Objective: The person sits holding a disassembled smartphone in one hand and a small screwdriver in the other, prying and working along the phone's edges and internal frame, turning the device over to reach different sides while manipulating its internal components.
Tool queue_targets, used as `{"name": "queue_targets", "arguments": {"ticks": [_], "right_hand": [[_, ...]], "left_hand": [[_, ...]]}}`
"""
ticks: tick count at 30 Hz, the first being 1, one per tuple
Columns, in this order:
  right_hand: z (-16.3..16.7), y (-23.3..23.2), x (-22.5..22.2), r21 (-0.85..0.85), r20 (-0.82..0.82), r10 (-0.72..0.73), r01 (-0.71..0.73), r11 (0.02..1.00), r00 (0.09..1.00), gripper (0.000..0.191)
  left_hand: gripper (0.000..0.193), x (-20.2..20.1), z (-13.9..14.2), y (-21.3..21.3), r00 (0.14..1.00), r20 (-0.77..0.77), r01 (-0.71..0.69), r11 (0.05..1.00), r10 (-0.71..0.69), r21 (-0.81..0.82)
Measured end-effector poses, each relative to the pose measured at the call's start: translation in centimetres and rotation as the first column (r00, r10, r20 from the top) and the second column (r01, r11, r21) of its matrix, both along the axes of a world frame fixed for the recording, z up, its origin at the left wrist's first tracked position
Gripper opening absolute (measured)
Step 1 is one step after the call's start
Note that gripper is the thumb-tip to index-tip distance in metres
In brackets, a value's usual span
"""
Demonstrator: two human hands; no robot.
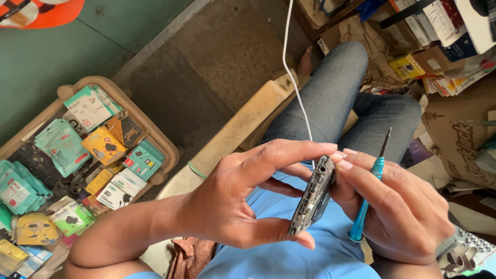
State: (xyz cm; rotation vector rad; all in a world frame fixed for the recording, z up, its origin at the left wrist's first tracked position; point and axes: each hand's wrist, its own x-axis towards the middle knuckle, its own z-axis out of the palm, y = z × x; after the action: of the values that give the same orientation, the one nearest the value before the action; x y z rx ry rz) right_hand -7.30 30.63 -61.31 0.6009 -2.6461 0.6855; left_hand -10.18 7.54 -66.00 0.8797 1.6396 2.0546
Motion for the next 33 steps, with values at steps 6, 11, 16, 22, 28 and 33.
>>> {"name": "queue_targets", "arguments": {"ticks": [6, 11, 16, 22, 28, 33], "right_hand": [[-0.1, 0.5, -0.3, -0.011, -0.030, 0.074, -0.075, 0.997, 0.997, 0.019], [-0.2, 0.5, 0.0, -0.018, -0.020, 0.060, -0.060, 0.998, 0.998, 0.019], [-0.3, 0.4, 0.3, -0.026, -0.019, 0.041, -0.041, 0.999, 0.999, 0.019], [-0.5, 0.3, 0.6, -0.027, -0.009, 0.004, -0.005, 1.000, 1.000, 0.018], [-0.4, 0.4, 1.0, 0.010, 0.012, -0.005, 0.005, 1.000, 1.000, 0.018], [-0.6, 0.2, 1.2, 0.016, -0.001, -0.005, 0.005, 1.000, 1.000, 0.019]], "left_hand": [[0.083, 0.1, 0.1, 0.0, 1.000, 0.007, 0.010, 1.000, -0.010, 0.013], [0.082, 0.1, 0.0, 0.0, 1.000, 0.007, 0.014, 1.000, -0.014, 0.016], [0.082, 0.1, 0.1, 0.1, 1.000, 0.017, 0.021, 1.000, -0.021, 0.020], [0.082, 0.1, -0.1, 0.2, 0.999, 0.019, 0.028, 0.999, -0.028, 0.018], [0.082, 0.3, -0.1, 0.2, 0.999, 0.032, 0.037, 0.999, -0.038, 0.030], [0.081, 0.4, -0.2, 0.3, 0.999, 0.021, 0.033, 0.999, -0.034, 0.039]]}}
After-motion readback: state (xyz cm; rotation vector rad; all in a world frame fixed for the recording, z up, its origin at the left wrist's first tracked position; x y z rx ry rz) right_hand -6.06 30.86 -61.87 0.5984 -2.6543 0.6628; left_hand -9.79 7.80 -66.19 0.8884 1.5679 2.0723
